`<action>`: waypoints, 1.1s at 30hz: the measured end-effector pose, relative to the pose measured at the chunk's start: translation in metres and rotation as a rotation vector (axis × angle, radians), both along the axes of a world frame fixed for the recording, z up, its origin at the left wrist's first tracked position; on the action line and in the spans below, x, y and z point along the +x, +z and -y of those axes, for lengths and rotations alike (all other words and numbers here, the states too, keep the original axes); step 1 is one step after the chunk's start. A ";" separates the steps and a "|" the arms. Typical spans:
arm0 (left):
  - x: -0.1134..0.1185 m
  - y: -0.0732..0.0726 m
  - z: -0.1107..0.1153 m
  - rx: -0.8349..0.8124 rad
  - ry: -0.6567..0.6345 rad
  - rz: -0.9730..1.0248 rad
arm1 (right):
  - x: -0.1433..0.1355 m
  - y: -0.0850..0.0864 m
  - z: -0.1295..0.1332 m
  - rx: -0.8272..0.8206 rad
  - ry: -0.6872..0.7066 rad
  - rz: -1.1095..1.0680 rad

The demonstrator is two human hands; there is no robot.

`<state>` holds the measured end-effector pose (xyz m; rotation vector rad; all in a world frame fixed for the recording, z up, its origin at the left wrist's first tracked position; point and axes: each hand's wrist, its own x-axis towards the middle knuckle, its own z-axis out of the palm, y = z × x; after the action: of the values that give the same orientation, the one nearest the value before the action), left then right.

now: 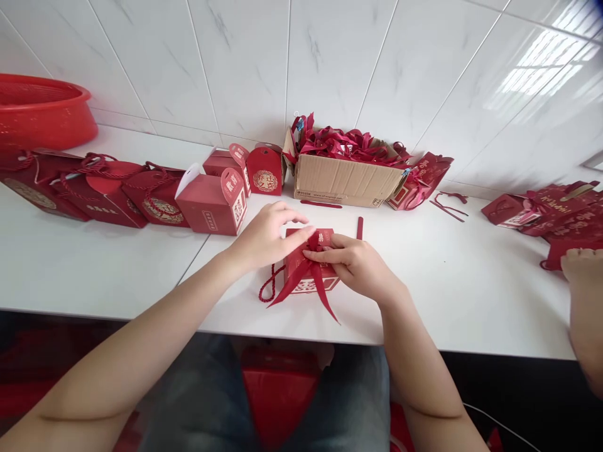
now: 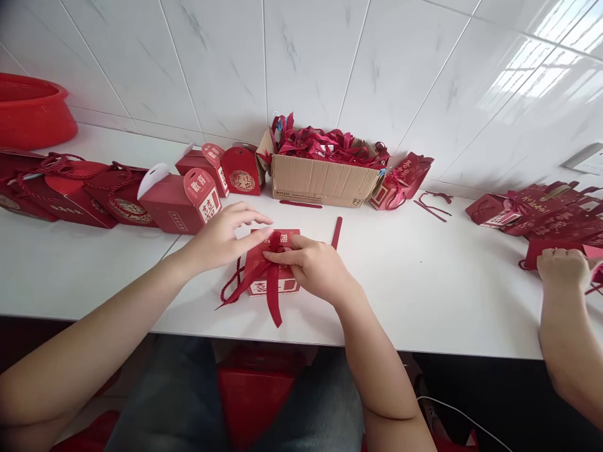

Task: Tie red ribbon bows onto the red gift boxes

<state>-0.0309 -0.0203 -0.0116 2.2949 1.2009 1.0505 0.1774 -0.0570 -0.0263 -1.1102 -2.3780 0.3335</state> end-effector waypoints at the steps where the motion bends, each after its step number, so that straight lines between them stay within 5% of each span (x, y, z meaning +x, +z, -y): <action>1: 0.004 0.000 -0.007 -0.021 -0.036 -0.028 | 0.000 0.000 0.000 -0.001 -0.003 0.002; 9: 0.014 -0.017 -0.014 -0.063 -0.102 0.151 | 0.002 0.000 0.002 0.065 -0.016 0.119; 22: 0.014 -0.026 -0.012 0.011 0.032 0.267 | 0.003 0.001 0.004 0.097 0.042 0.156; 33: 0.009 -0.025 -0.009 -0.182 -0.049 0.365 | 0.004 0.001 0.003 -0.012 0.072 0.013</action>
<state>-0.0222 -0.0117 -0.0367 1.8841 1.0392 1.2218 0.1810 -0.0601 -0.0255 -1.0369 -2.4351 0.3674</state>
